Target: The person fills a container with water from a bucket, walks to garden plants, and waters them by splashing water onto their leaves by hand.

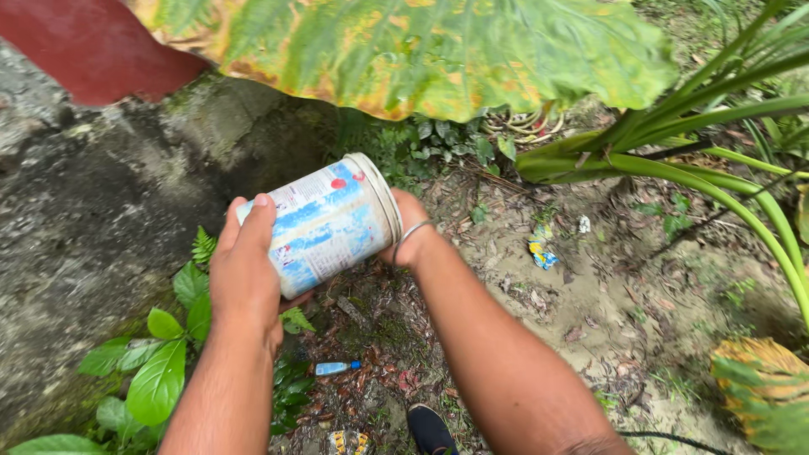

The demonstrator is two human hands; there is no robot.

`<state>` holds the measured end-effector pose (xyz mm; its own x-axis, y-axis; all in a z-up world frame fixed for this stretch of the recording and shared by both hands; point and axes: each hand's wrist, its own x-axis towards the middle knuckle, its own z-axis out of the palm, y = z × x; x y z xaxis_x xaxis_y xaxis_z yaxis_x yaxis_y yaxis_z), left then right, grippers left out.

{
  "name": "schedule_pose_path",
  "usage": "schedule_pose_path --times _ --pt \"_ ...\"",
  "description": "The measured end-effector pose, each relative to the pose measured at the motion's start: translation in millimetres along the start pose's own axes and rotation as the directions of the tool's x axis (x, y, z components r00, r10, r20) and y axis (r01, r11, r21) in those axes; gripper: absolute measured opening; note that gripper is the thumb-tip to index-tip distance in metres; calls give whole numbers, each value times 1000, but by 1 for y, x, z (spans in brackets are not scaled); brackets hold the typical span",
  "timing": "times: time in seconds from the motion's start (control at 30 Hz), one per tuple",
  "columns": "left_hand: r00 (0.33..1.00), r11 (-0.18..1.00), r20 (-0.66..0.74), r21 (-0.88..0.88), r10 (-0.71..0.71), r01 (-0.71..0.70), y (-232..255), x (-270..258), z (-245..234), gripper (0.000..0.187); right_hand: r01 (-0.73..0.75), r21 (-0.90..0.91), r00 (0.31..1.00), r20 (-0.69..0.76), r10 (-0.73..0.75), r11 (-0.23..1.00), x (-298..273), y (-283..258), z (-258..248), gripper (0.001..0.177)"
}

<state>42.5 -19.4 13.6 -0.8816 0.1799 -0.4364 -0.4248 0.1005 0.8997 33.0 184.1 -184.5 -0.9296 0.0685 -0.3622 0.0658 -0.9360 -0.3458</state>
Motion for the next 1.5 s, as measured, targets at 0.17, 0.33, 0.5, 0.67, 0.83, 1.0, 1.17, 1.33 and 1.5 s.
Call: schedule_pose_path --times 0.17,0.33,0.5,0.67,0.83,1.0,1.17,1.33,1.5 --pt "926 928 69 3 371 -372 -14 17 -3 77 79 89 980 -188 -61 993 -4 15 0 41" --pt "865 867 61 -76 497 -493 3 7 -3 70 312 308 824 -559 -95 899 8 7 5 28" --pt "998 950 56 -312 19 -1 23 2 -28 61 218 39 821 -547 -162 975 19 -40 38 32" --pt "998 970 -60 -241 -23 8 18 -1 -44 60 78 -323 812 -528 -248 943 -10 -66 80 31" --pt "995 960 -68 -274 -73 52 12 -3 -48 59 -161 -923 851 -310 -425 350 -20 -91 39 29" --pt "995 963 -34 -259 -90 78 6 -2 -49 61 74 -783 657 -427 -621 617 -12 -84 -23 33" --pt "993 965 -11 -241 -115 108 3 2 -53 62 -32 -822 373 -537 -756 568 -19 -74 -32 46" --pt "993 973 -15 -203 -118 113 -4 10 -60 63 52 -792 406 -540 -737 609 -27 -75 -26 76" --pt "998 975 16 -212 -60 62 -15 21 -74 67 246 -728 682 -340 -648 640 -6 -76 -26 97"
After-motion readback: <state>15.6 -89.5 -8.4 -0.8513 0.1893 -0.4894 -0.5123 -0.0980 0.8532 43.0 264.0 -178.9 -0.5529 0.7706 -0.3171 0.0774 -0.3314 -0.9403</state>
